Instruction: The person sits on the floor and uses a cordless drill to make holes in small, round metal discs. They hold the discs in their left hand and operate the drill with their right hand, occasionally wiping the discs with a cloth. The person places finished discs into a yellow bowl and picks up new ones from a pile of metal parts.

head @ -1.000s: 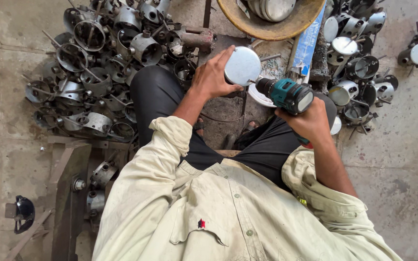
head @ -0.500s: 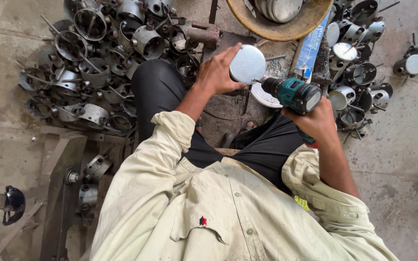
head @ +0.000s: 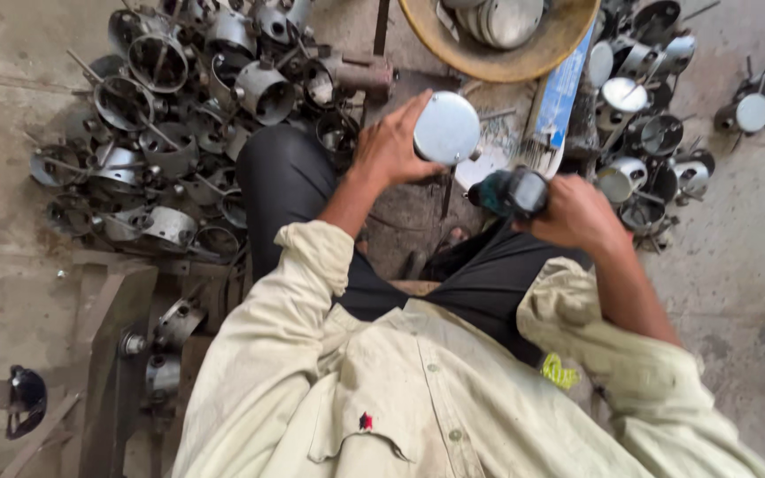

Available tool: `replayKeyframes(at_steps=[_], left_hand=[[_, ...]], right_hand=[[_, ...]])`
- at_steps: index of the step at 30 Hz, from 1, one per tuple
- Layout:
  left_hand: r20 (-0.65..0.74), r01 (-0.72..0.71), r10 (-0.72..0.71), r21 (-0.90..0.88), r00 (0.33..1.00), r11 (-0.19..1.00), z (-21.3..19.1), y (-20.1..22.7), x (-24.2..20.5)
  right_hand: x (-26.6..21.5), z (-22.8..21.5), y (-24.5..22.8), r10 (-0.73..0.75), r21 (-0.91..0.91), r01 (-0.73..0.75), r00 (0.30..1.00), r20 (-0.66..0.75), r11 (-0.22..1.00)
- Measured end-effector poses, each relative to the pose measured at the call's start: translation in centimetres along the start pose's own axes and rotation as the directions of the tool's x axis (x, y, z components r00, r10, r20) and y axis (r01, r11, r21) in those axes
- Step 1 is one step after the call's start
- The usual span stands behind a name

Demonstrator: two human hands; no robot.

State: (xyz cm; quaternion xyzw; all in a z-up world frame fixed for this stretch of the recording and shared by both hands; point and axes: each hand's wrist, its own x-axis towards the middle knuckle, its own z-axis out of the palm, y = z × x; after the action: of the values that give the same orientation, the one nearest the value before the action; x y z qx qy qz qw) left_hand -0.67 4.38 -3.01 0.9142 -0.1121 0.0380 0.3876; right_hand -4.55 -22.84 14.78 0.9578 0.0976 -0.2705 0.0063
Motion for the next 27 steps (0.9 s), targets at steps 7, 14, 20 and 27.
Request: replayKeyframes(at_steps=[7,14,20,27], left_hand=[[0.234,0.114,-0.132,0.089,0.963,0.989,-0.4,0.9,-0.4],[0.219,0.062,-0.086,0.116,0.972,0.991,-0.2,0.9,-0.7],[0.194,0.080,-0.087,0.041,0.977,0.996,0.1,0.7,-0.2],[0.136,0.031,-0.036,0.039,0.990,0.999,0.3,0.6,-0.4]], right_hand=[[-3.7,1.8,0.0,-0.127,0.568,0.352,0.909,-0.397,0.744],[-3.7,1.9,-1.2,-0.116,0.608,0.359,0.909,-0.401,0.708],[-3.8,1.9,-1.1,-0.109,0.606,0.347,0.913,-0.394,0.716],[-3.9,2.0,-1.2,-0.083,0.651,0.316,0.929,-0.362,0.691]])
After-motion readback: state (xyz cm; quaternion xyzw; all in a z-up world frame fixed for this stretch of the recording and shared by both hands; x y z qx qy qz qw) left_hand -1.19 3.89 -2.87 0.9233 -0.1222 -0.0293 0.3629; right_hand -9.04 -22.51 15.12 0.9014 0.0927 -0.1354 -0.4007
